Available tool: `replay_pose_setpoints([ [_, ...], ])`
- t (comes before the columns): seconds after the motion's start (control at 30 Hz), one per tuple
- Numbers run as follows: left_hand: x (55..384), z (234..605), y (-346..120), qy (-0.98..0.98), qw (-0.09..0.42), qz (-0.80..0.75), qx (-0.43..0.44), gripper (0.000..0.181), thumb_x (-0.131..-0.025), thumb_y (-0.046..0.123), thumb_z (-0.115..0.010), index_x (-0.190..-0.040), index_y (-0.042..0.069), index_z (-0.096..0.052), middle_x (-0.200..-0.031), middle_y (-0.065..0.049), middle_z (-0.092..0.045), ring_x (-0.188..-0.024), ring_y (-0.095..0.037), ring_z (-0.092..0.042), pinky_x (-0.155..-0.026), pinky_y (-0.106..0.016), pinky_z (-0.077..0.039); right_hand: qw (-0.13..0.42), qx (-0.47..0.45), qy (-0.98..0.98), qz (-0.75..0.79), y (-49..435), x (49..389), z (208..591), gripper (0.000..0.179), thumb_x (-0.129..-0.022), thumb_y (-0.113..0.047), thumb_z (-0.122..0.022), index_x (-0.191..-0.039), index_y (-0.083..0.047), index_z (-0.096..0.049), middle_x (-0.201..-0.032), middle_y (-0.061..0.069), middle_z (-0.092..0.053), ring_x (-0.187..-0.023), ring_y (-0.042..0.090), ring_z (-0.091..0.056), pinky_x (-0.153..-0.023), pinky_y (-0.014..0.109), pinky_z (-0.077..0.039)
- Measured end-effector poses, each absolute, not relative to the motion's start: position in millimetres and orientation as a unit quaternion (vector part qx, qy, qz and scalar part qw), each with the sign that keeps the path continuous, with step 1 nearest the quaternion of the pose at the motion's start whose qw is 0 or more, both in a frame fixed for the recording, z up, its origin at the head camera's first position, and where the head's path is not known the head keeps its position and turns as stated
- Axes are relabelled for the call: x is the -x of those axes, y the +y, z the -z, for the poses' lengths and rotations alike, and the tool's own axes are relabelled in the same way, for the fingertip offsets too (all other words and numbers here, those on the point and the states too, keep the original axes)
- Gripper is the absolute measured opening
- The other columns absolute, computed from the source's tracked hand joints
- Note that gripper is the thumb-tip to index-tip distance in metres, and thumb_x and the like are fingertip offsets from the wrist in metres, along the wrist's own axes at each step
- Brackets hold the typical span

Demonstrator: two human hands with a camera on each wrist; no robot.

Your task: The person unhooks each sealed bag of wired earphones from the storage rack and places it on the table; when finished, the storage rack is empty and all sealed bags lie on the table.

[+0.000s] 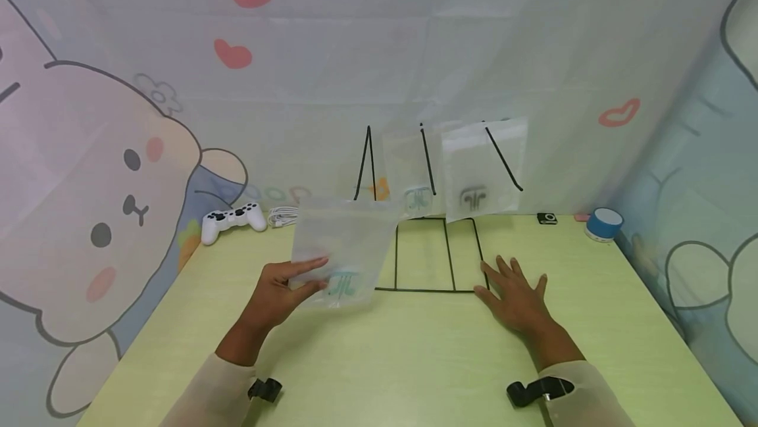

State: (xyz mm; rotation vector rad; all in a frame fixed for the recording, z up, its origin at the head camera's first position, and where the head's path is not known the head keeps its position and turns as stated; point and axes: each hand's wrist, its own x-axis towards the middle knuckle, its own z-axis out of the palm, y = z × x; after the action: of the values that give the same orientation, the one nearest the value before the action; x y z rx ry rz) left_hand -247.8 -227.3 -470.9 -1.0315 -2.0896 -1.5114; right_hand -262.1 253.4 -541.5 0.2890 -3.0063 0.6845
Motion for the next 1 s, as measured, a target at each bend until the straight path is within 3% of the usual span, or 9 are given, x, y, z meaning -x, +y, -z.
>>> replay_pose_setpoints([
  [0.23, 250.0, 475.5, -230.9, -0.750, 0.185, 0.520, 0.365, 0.052, -0.081, -0.018, -0.085, -0.129, 0.000, -0.080, -0.125, -0.010, -0.078, -0.114, 0.000, -0.075, -0.086, -0.014, -0.060, 0.023, -0.093, -0.971, -0.220, 253.2, 262.3, 542.7, 0.072, -0.113, -0.060, -0.048, -0.170, -0.017, -0.040, -0.179, 0.025, -0.026, -0.167, 0.056, -0.014, -0.115, 0.095, 0.007],
  [0.37, 252.2, 476.9, -233.7, -0.770, 0.146, 0.524, 0.334, 0.053, -0.083, -0.013, -0.086, -0.134, -0.001, -0.076, -0.130, -0.015, -0.076, -0.111, 0.002, -0.074, -0.084, -0.016, -0.061, 0.024, -0.093, -0.971, -0.220, 253.8, 263.1, 543.7, 0.072, -0.112, -0.060, -0.048, -0.170, -0.017, -0.041, -0.179, 0.025, -0.026, -0.167, 0.056, -0.014, -0.115, 0.095, 0.007],
  [0.5, 256.9, 480.2, -238.3, -0.801, 0.096, 0.533, 0.257, 0.058, -0.086, -0.004, -0.089, -0.141, 0.002, -0.072, -0.141, -0.021, -0.071, -0.119, 0.003, -0.069, -0.092, -0.013, -0.058, 0.025, -0.092, -0.971, -0.220, 254.1, 263.9, 545.7, 0.073, -0.112, -0.061, -0.048, -0.170, -0.018, -0.041, -0.179, 0.024, -0.026, -0.167, 0.056, -0.014, -0.115, 0.095, 0.007],
  [0.7, 266.6, 481.7, -244.7, -0.834, 0.034, 0.536, 0.128, 0.067, -0.086, 0.013, -0.093, -0.149, 0.020, -0.070, -0.158, -0.013, -0.063, -0.136, -0.019, -0.063, -0.101, -0.009, -0.049, 0.024, -0.094, -0.970, -0.222, 255.2, 265.4, 548.9, 0.074, -0.112, -0.063, -0.048, -0.170, -0.018, -0.041, -0.179, 0.024, -0.026, -0.167, 0.056, -0.014, -0.115, 0.096, 0.007],
  [0.8, 272.9, 481.9, -246.6, -0.823, 0.006, 0.559, 0.100, 0.070, -0.086, 0.014, -0.094, -0.151, 0.023, -0.069, -0.161, -0.012, -0.060, -0.135, -0.027, -0.063, -0.098, -0.012, -0.052, 0.028, -0.093, -0.971, -0.219, 255.9, 266.4, 549.9, 0.074, -0.112, -0.063, -0.048, -0.170, -0.018, -0.041, -0.179, 0.024, -0.027, -0.167, 0.056, -0.015, -0.115, 0.096, 0.006],
  [1.0, 287.3, 485.4, -253.2, -0.794, -0.040, 0.603, 0.065, 0.075, -0.087, 0.009, -0.091, -0.156, 0.022, -0.063, -0.169, -0.014, -0.050, -0.138, -0.030, -0.058, -0.093, -0.014, -0.057, 0.029, -0.092, -0.971, -0.220, 255.6, 266.4, 548.0, 0.073, -0.112, -0.063, -0.048, -0.170, -0.019, -0.041, -0.180, 0.023, -0.026, -0.167, 0.055, -0.014, -0.115, 0.095, 0.006],
])
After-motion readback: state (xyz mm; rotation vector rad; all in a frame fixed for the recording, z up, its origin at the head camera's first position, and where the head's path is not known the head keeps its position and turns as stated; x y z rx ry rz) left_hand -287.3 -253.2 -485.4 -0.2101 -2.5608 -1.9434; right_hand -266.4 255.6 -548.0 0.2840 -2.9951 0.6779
